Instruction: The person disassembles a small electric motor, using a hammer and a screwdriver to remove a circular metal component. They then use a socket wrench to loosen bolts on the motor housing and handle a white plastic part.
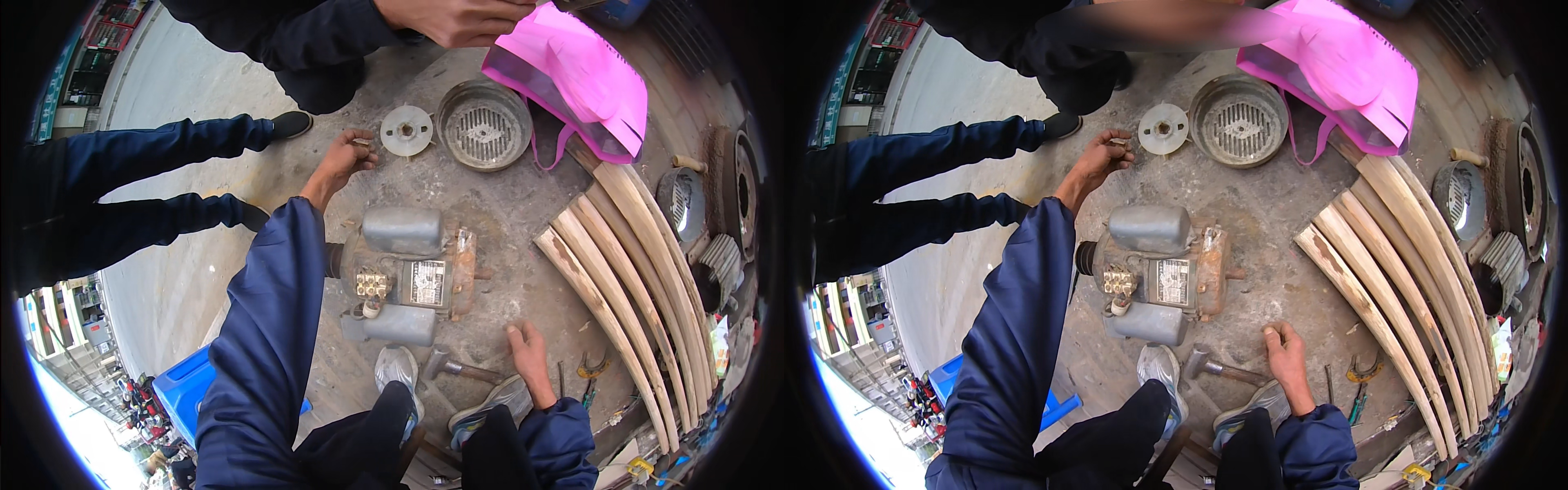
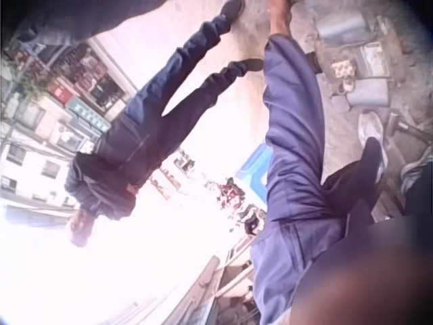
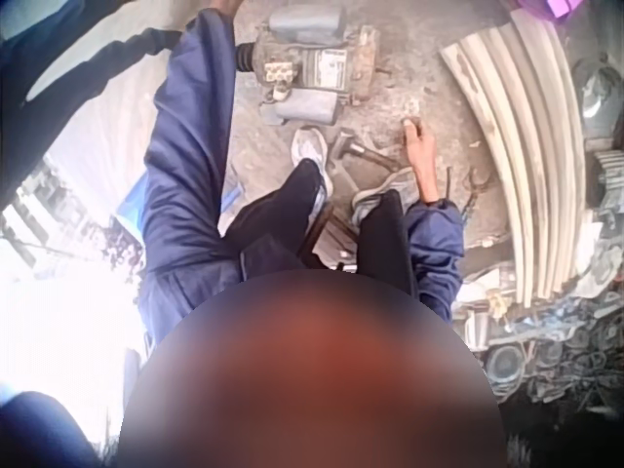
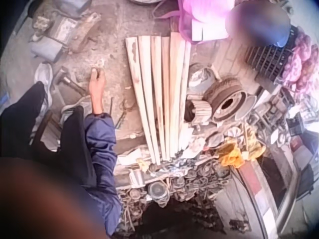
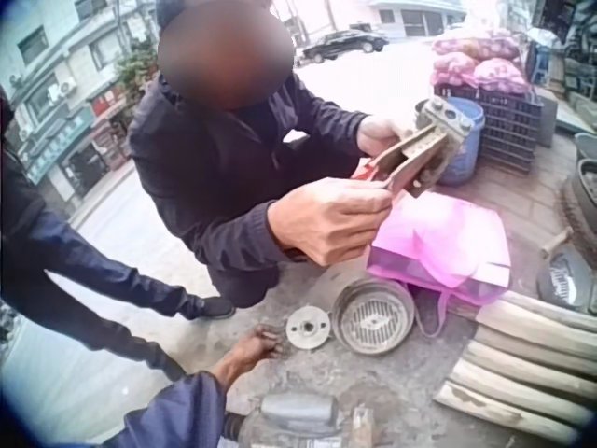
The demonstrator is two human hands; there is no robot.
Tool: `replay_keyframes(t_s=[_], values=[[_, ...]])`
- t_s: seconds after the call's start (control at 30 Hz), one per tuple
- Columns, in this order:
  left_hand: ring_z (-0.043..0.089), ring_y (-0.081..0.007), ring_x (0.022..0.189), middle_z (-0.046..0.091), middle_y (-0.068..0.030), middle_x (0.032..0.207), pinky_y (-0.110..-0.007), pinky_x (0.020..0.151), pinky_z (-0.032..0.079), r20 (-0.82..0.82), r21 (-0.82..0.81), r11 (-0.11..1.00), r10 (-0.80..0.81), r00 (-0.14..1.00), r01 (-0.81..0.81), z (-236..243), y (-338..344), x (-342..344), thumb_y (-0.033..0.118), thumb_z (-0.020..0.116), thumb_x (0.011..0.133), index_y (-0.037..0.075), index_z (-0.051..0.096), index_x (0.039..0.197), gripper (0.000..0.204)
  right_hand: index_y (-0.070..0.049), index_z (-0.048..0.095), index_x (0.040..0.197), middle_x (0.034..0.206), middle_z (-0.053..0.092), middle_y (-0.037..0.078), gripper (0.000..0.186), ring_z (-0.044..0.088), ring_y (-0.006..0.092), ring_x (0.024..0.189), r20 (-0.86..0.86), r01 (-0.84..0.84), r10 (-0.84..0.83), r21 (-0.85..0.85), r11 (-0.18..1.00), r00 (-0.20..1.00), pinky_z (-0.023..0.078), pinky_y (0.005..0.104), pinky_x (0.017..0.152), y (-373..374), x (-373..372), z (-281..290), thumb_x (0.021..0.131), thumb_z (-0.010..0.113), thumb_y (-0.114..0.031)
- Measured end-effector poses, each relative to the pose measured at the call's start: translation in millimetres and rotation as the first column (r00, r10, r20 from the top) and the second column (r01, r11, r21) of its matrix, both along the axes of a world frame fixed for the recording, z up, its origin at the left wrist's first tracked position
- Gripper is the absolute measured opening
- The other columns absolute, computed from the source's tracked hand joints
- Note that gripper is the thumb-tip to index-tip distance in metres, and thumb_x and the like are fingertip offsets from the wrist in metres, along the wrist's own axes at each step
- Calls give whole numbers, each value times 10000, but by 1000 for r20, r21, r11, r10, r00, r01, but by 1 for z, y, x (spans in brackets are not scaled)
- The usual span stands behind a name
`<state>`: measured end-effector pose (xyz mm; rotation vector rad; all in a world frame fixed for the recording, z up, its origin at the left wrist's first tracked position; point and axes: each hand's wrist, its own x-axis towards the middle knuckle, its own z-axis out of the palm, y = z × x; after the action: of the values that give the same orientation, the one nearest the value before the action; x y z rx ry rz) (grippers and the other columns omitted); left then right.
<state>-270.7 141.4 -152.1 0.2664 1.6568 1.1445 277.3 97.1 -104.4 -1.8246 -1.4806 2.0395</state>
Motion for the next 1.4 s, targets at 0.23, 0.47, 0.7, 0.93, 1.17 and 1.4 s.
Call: replay_keyframes(t_s=[0.23, 0.47, 0.7, 0.93, 1.17, 1.4], values=[[664, -220, 855, 643, -108, 943, -355, 738, 559, -45, -21, 998, 63, 997, -64, -1, 23, -21, 101, 700, 873, -59, 618, 1177, 353, -1, 699, 1067, 741, 613, -9, 198, 542, 72, 624, -13, 8, -8, 6, 1000, 1000, 443, 264, 562, -2, 1, -4, 1047, 632, -186], [631, -195, 744, 714, -147, 926, -344, 623, 464, -425, -383, 909, -330, 843, 162, -13, 75, 9, 437, 883, 777, -102, 718, 1075, 638, -3, 705, 1069, 740, 616, -12, 195, 543, 75, 630, 40, 2, -3, 23, 1000, 999, 449, 271, 574, -4, 11, -4, 1044, 634, -183], [673, -238, 765, 724, -178, 933, -369, 608, 491, -555, -414, 898, -380, 740, 150, -34, 76, 1, 477, 862, 747, -171, 687, 1127, 771, 3, 702, 1059, 730, 610, -9, 203, 544, 77, 629, 35, 13, -14, 14, 1000, 999, 447, 275, 573, -8, 15, -6, 1042, 636, -188], [739, -268, 862, 758, -207, 1004, -350, 755, 562, -539, -380, 921, -298, 788, 88, -10, 51, 16, 490, 852, 699, -160, 686, 1136, 801, 4, 700, 1056, 739, 612, 1, 208, 552, 82, 641, 69, 25, -24, -10, 1000, 997, 449, 277, 577, 1, 20, 6, 1041, 636, -194], [582, -102, 652, 689, -62, 853, -264, 585, 431, -186, 80, 990, 126, 975, -113, 80, -20, 21, 377, 832, 856, -6, 644, 1054, 470, 12, 693, 1091, 781, 635, 11, 225, 567, 90, 666, -73, 63, -61, 32, 997, 995, 479, 279, 599, 15, 7, 24, 1054, 621, -198], [677, -102, 823, 717, -45, 977, -236, 712, 506, 79, 128, 992, -20, 997, 10, 195, -38, 198, 317, 841, 897, 27, 626, 1160, 446, 25, 649, 1243, 1048, 672, 79, 311, 634, 116, 908, -415, 72, -26, 98, 993, 909, 535, 282, 788, 61, -63, 117, 1037, 665, -207]])
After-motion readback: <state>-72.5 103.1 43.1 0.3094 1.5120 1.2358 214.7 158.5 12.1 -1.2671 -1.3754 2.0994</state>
